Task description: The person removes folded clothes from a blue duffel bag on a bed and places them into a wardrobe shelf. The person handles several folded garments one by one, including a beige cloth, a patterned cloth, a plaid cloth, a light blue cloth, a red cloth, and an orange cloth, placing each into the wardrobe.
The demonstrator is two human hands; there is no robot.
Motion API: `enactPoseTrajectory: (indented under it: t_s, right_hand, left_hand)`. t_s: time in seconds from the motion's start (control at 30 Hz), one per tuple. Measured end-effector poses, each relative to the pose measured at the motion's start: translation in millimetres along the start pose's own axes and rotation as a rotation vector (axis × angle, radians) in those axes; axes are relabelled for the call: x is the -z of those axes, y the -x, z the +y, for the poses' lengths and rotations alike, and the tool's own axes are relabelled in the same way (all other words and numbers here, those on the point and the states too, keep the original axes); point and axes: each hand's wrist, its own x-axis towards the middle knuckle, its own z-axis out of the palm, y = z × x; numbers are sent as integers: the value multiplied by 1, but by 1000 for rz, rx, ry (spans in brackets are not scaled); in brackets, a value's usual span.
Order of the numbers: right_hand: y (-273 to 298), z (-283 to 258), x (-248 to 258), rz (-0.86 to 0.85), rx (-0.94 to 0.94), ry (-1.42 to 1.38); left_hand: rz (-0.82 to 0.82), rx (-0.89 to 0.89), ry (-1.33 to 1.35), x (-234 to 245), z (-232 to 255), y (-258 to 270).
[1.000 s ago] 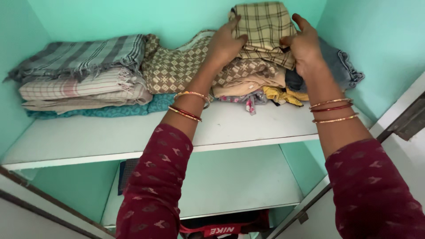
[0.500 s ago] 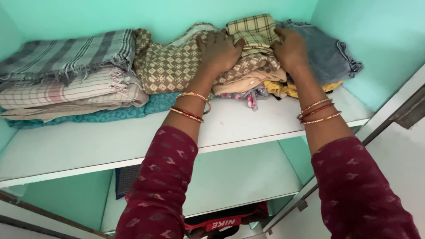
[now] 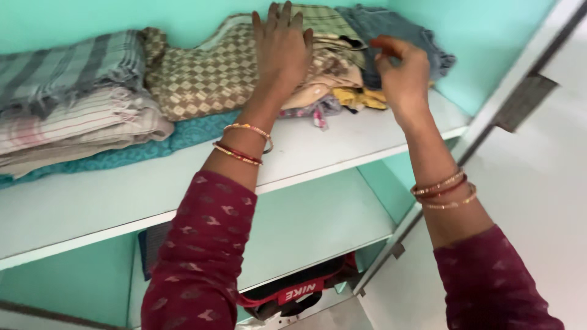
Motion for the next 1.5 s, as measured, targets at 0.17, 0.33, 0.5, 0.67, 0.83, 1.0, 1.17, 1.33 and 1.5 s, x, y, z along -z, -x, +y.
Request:
enactPoseTrajectory:
  t_s: [0.17, 0.33, 0.5, 0.67, 0.83, 1.0, 1.17, 1.33, 1.5]
  right_hand:
    - [50, -50, 55, -19, -33, -90]
    - [124, -83, 108, -4, -83, -159]
    - [204, -103, 151, 18, -136, -127]
    - [282, -125, 208, -58, -256, 73]
    - [346, -152, 268, -66, -429, 171]
    - [416, -170, 330, -15, -478, 356]
    - [493, -182, 376, 130, -573, 480]
    - [565, -195, 411, 286, -846, 455]
    - [605, -210, 445, 404, -804, 461]
  left_hand:
    - [-19, -204, 117, 29, 60, -3]
    - [-244, -342, 318, 79, 134, 44]
    - [-307, -449, 657, 127, 192, 129]
    - [-478, -426, 954, 160, 240, 195]
    - [-672, -352, 1215, 182, 302, 250]
    - [-892, -297, 1406, 196, 371, 297]
    - [-1176, -258, 1481, 213, 424, 337]
    - [-1341, -224, 1529, 224, 469, 372]
    - [-1401, -239, 1617, 240, 512, 389]
